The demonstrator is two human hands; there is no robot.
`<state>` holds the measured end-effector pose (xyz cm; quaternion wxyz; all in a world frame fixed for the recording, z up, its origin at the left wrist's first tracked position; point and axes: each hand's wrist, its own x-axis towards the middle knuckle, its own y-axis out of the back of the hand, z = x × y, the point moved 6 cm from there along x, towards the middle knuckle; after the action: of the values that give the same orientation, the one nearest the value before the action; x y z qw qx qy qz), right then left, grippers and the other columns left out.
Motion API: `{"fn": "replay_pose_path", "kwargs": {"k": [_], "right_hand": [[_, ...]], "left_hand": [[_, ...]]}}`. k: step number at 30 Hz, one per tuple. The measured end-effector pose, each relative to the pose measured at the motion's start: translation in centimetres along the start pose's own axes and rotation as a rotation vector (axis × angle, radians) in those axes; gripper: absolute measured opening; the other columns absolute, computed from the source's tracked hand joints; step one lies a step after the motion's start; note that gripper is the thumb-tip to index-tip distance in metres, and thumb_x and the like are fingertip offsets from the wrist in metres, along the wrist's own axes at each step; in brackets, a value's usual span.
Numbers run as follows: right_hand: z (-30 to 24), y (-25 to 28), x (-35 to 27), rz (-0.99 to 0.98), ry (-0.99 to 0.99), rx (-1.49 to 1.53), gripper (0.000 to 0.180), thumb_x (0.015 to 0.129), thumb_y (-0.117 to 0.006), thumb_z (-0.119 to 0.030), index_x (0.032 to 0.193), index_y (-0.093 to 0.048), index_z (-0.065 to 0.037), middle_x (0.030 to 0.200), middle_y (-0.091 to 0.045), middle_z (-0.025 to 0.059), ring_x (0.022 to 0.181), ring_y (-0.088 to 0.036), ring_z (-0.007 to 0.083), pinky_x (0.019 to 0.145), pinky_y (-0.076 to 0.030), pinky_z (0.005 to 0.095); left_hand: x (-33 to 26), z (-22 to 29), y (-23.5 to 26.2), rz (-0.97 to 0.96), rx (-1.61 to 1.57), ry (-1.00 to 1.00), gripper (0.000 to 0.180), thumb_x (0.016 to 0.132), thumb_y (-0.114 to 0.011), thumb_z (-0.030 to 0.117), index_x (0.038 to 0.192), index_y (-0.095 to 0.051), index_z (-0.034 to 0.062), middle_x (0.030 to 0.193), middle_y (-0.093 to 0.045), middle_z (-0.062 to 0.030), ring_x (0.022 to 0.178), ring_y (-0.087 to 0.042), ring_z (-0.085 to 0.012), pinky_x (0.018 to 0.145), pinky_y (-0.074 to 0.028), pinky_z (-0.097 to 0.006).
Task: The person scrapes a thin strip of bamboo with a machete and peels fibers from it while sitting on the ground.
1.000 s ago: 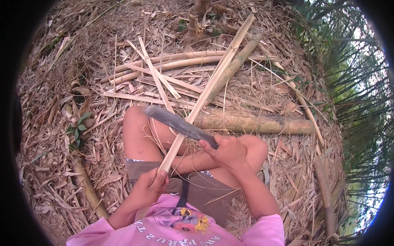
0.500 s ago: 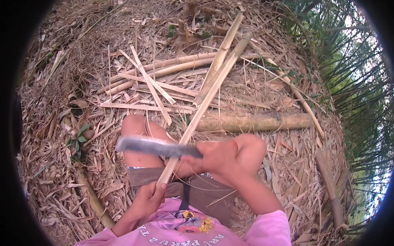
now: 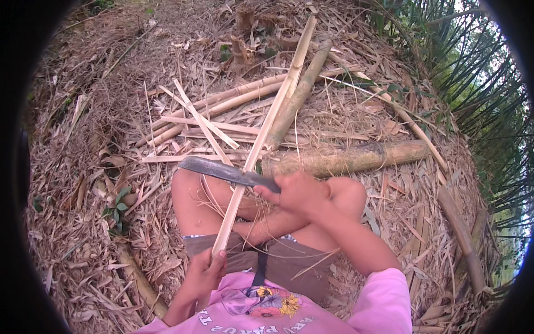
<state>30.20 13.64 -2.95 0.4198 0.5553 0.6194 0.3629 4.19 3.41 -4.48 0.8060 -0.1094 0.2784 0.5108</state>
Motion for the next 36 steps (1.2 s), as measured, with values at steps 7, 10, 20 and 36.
{"fn": "replay_pose_path", "kwargs": {"k": [7, 10, 20, 36], "right_hand": [[0.6, 1.4, -0.2, 0.16, 0.085, -0.169, 0.069, 0.081, -0.052, -0.074, 0.067, -0.064, -0.007, 0.059, -0.061, 0.0157, 0.06, -0.065, 0.0345, 0.054, -0.052, 0.046], [0.7, 0.2, -0.1, 0.177, 0.101, -0.055, 0.069, 0.08, -0.053, -0.074, 0.066, -0.064, -0.007, 0.056, -0.061, 0.0142, 0.055, -0.064, 0.0337, 0.053, -0.051, 0.0475], [6.1, 1.8, 2.5, 0.108, -0.166, 0.111, 0.071, 0.087, -0.045, -0.073, 0.073, -0.064, -0.007, 0.065, -0.063, 0.0155, 0.065, -0.065, 0.0337, 0.06, -0.051, 0.0474], [7.3, -0.7, 5.7, 0.296, -0.195, 0.204, 0.067, 0.089, -0.05, -0.068, 0.075, -0.07, -0.005, 0.061, -0.061, 0.0212, 0.063, -0.063, 0.0395, 0.061, -0.049, 0.0478]], "left_hand": [[-0.8, -0.5, 0.3, 0.013, 0.006, 0.023, 0.035, 0.102, -0.051, 0.032, 0.08, -0.052, 0.0049, 0.06, -0.049, 0.0016, 0.048, -0.042, -0.005, 0.041, -0.033, -0.023], [-0.2, -0.3, 0.0, 0.006, 0.003, 0.02, 0.035, 0.102, -0.051, 0.033, 0.081, -0.051, 0.0053, 0.06, -0.048, 0.0017, 0.047, -0.041, -0.0049, 0.04, -0.032, -0.023], [-2.7, -2.4, 1.1, 0.062, -0.109, 0.168, 0.032, 0.101, -0.053, 0.029, 0.081, -0.052, 0.0047, 0.057, -0.046, 0.0017, 0.045, -0.037, -0.005, 0.039, -0.029, -0.024], [-2.1, -1.0, 3.2, 0.248, 0.311, -0.062, 0.038, 0.099, -0.052, 0.035, 0.078, -0.059, 0.0039, 0.057, -0.05, -0.0015, 0.052, -0.046, -0.0137, 0.048, -0.038, -0.032]]}}
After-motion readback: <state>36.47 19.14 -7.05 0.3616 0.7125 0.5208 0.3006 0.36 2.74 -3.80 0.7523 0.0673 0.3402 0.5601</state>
